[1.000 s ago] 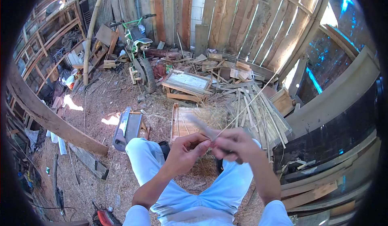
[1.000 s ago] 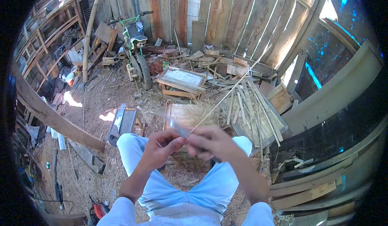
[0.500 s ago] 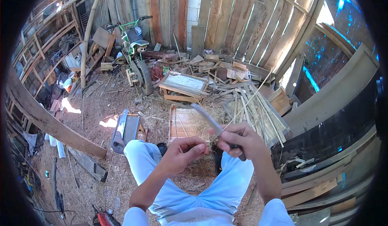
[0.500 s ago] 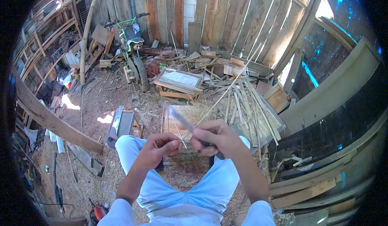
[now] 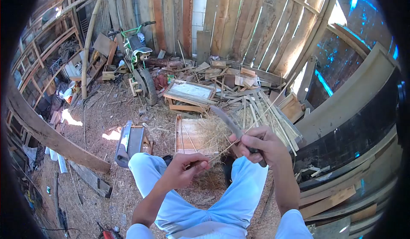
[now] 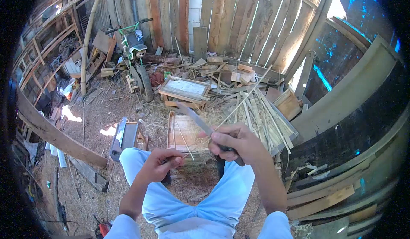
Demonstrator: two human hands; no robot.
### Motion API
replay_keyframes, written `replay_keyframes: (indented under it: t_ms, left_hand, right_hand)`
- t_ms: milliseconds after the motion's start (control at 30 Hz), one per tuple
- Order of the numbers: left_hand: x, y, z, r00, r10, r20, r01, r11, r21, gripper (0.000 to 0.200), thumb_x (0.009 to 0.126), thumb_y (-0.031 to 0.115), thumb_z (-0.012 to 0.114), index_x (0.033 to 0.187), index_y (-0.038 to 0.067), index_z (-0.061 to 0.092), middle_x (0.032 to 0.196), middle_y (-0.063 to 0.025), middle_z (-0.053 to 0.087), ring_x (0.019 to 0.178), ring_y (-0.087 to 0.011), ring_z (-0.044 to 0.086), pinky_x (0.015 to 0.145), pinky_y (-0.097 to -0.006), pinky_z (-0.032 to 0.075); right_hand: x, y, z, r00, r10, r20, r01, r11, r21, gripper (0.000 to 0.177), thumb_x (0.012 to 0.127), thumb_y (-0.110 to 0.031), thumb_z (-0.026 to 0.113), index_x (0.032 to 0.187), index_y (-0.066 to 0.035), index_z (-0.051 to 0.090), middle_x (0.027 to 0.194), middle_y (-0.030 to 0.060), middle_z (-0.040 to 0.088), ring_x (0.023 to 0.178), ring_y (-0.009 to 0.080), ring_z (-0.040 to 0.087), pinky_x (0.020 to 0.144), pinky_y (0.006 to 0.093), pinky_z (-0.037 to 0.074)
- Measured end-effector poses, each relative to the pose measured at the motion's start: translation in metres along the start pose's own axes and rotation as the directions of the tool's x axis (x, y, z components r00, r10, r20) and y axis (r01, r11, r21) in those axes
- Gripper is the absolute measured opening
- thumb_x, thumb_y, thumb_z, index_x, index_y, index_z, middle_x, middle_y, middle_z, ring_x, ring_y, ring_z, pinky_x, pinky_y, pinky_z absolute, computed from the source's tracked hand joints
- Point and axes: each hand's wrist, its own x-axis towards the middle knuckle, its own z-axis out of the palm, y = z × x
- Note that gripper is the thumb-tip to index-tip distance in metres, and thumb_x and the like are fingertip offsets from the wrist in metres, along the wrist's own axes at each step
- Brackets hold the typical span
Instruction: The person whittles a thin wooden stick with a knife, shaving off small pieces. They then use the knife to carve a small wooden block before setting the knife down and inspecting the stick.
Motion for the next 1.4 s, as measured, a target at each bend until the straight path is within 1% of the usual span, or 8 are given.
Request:
replay_keyframes:
  t_ms: [200,367,667,733,833,967,1167,1400]
  left_hand:
    - [0.007,-0.006,0.002,0.989,0.135,-0.061,-0.127,0.985,0.118,0.01,0.087,0.003,0.057,0.093,-0.003,0.062,0.075,-0.0067,0.065,0.067,-0.0088,0.057,0.061,-0.0231,0.045]
    - [0.014,-0.025,-0.016,0.982,0.158,-0.103,-0.133,0.967,0.219,0.01,0.083,0.001,0.058,0.091,-0.002,0.062,0.076,-0.0118,0.066,0.068,-0.0144,0.063,0.062,-0.0262,0.047]
    - [0.019,-0.037,-0.02,0.99,0.135,-0.044,-0.112,0.934,0.339,0.008,0.082,-0.002,0.06,0.09,0.0,0.063,0.076,-0.0082,0.065,0.072,-0.0141,0.062,0.065,-0.0266,0.046]
    - [0.028,-0.039,-0.022,0.957,0.286,0.044,-0.258,0.772,0.581,0.01,0.081,-0.001,0.061,0.09,0.001,0.062,0.078,-0.0094,0.065,0.073,-0.0163,0.064,0.064,-0.029,0.048]
    - [0.04,-0.029,-0.011,0.871,0.492,-0.005,-0.374,0.669,0.642,0.01,0.081,-0.001,0.061,0.09,0.002,0.063,0.075,-0.0075,0.064,0.068,-0.017,0.064,0.06,-0.029,0.048]
    - [0.051,-0.01,0.017,0.941,0.272,-0.201,-0.23,0.95,0.212,0.008,0.085,0.004,0.061,0.093,0.002,0.062,0.07,-0.0078,0.06,0.052,-0.012,0.053,0.047,-0.0255,0.04]
    - [0.047,-0.004,0.016,0.881,0.438,-0.181,-0.344,0.854,0.389,0.015,0.085,-0.001,0.059,0.098,0.003,0.062,0.073,-0.0083,0.06,0.053,-0.0133,0.053,0.048,-0.0266,0.04]
    - [0.037,0.011,0.019,0.945,0.286,-0.159,-0.196,0.884,0.424,0.015,0.079,-0.008,0.06,0.091,0.001,0.063,0.078,-0.0107,0.065,0.067,-0.0201,0.062,0.06,-0.029,0.046]
  right_hand:
    - [0.01,0.019,0.009,0.988,0.135,0.082,-0.131,0.99,-0.046,0.032,0.092,-0.019,0.056,0.114,0.005,0.058,0.069,0.005,0.055,0.045,0.0039,0.036,0.039,0.0186,0.025]
    - [0.002,-0.008,-0.01,0.973,-0.09,-0.21,0.089,0.996,-0.014,0.034,0.09,-0.014,0.056,0.116,0.008,0.053,0.07,0.0065,0.053,0.044,0.0045,0.037,0.038,0.0186,0.026]
    - [-0.005,-0.017,-0.019,0.959,-0.168,-0.23,0.158,0.986,-0.06,0.035,0.091,-0.014,0.056,0.121,0.005,0.054,0.071,0.0054,0.057,0.045,0.0039,0.038,0.038,0.0174,0.026]
    - [-0.003,-0.014,-0.018,0.952,-0.197,-0.234,0.19,0.98,-0.05,0.036,0.092,-0.014,0.055,0.123,0.004,0.052,0.072,0.005,0.056,0.046,0.0045,0.039,0.039,0.0176,0.026]
    - [0.006,-0.006,-0.014,0.945,-0.192,-0.263,0.194,0.981,-0.019,0.036,0.093,-0.014,0.054,0.124,0.004,0.051,0.073,0.0045,0.056,0.047,0.0047,0.04,0.039,0.0177,0.027]
    - [0.017,0.014,0.001,0.977,-0.136,-0.164,0.135,0.991,-0.016,0.035,0.094,-0.016,0.052,0.124,0.003,0.051,0.075,0.0043,0.057,0.048,0.0041,0.04,0.04,0.0176,0.028]
    - [0.01,0.003,-0.007,0.973,-0.183,-0.138,0.188,0.982,0.026,0.035,0.095,-0.018,0.05,0.125,0.001,0.051,0.075,0.0042,0.057,0.048,0.0033,0.04,0.04,0.0172,0.028]
    - [0.007,0.012,-0.001,0.996,-0.079,-0.047,0.079,0.997,-0.006,0.032,0.095,-0.021,0.05,0.116,0.003,0.055,0.072,0.004,0.055,0.047,0.0041,0.038,0.039,0.0182,0.026]
